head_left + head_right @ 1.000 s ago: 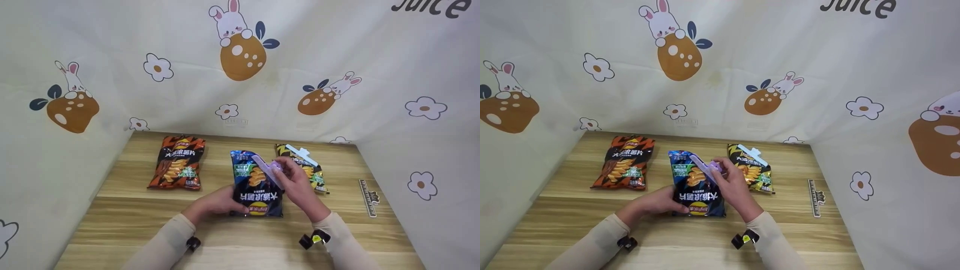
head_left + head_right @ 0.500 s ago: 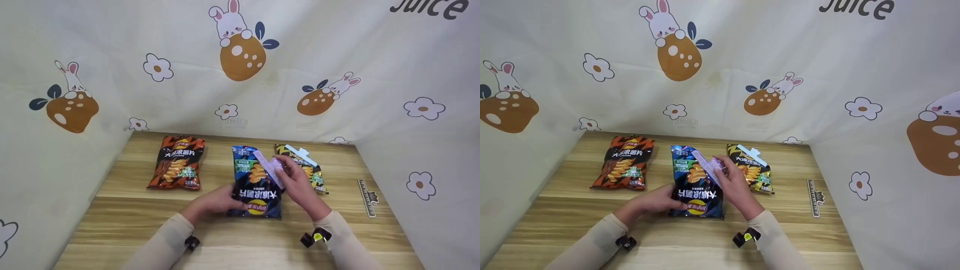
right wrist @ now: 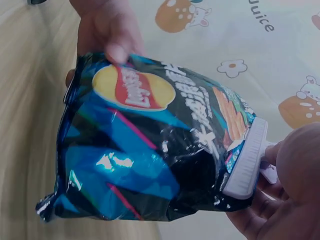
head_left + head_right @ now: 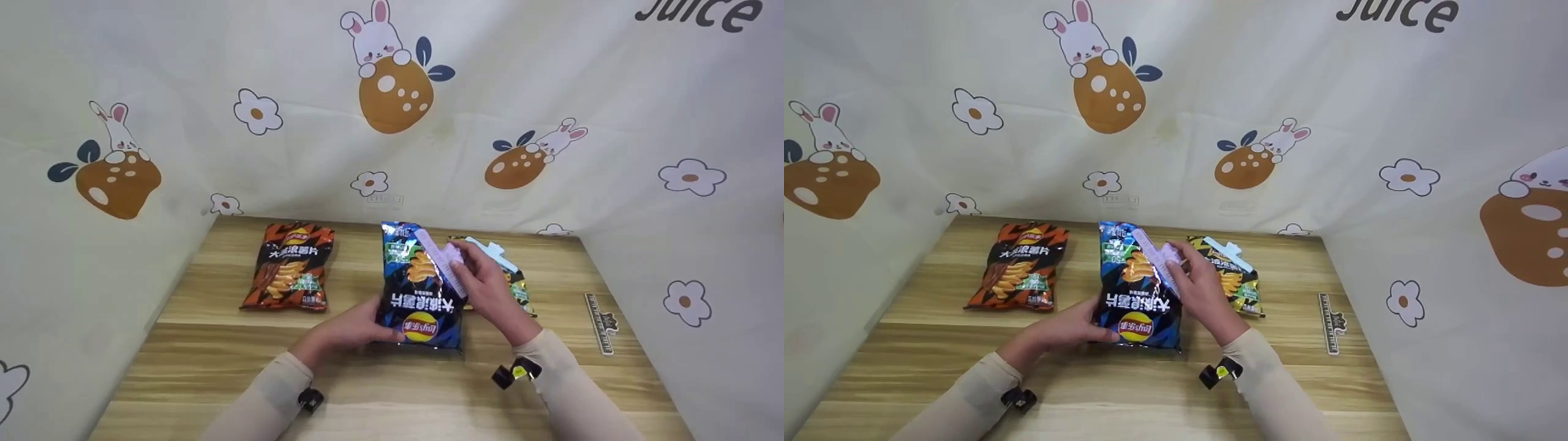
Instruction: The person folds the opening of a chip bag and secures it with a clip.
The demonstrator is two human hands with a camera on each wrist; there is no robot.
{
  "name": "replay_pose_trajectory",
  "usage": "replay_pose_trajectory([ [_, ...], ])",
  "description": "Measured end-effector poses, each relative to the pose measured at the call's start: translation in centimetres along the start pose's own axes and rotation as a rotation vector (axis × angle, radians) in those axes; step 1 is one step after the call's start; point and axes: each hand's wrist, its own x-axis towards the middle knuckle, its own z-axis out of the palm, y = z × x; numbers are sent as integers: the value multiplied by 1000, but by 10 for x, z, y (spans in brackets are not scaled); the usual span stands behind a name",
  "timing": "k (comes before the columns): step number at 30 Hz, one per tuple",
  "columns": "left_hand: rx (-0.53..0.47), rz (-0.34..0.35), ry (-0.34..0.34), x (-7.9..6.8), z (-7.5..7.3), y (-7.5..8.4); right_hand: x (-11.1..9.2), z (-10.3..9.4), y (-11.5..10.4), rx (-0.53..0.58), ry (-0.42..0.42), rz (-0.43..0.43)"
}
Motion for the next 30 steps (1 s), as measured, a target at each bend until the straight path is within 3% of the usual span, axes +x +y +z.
replay_pose_trajectory([
  [11,20,4,36,-5,-3,2,11,-4,-1,-12,-1,25],
  [30,62,80,129,-5,-1,15,41,-6,1,55,17,102],
])
